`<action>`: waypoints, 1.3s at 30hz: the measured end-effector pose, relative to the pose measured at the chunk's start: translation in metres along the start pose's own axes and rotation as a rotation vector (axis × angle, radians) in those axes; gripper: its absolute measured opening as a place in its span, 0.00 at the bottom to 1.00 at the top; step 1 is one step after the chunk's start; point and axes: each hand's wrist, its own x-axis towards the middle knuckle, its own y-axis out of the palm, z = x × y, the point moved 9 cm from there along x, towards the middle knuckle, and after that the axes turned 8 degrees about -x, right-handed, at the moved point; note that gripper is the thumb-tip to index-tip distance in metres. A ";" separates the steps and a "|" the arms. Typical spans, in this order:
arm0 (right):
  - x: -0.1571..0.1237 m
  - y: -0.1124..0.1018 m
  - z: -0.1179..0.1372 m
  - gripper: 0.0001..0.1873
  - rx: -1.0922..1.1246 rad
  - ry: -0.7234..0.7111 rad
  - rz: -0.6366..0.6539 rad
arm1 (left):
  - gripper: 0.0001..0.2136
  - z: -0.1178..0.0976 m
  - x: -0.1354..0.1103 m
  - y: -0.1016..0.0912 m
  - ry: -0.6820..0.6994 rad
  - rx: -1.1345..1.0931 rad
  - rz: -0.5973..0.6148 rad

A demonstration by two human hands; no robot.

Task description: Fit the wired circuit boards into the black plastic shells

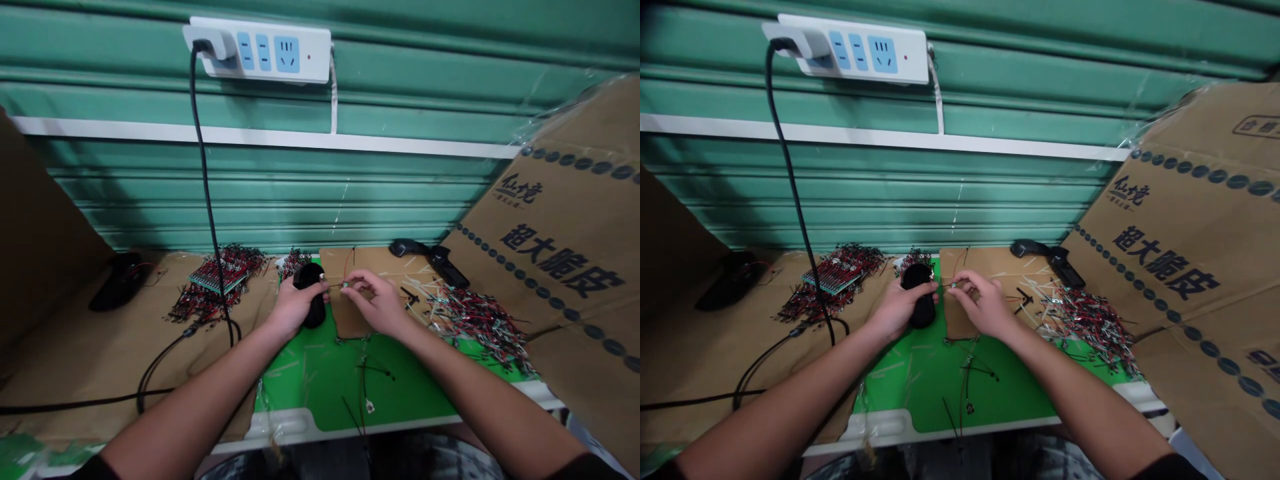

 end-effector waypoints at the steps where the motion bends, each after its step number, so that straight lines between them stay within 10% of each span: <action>1: 0.000 -0.002 -0.001 0.09 -0.004 0.008 -0.015 | 0.21 0.000 0.000 0.001 0.010 0.018 0.013; 8: 0.002 -0.002 -0.011 0.09 0.023 0.062 -0.022 | 0.21 -0.014 0.007 -0.012 0.160 0.095 -0.096; 18: -0.013 0.031 0.013 0.03 -0.187 -0.163 0.323 | 0.18 -0.012 0.000 -0.001 0.191 0.304 -0.010; 39: -0.007 0.027 -0.008 0.09 0.246 0.106 0.114 | 0.19 -0.001 0.004 -0.009 0.081 0.334 -0.044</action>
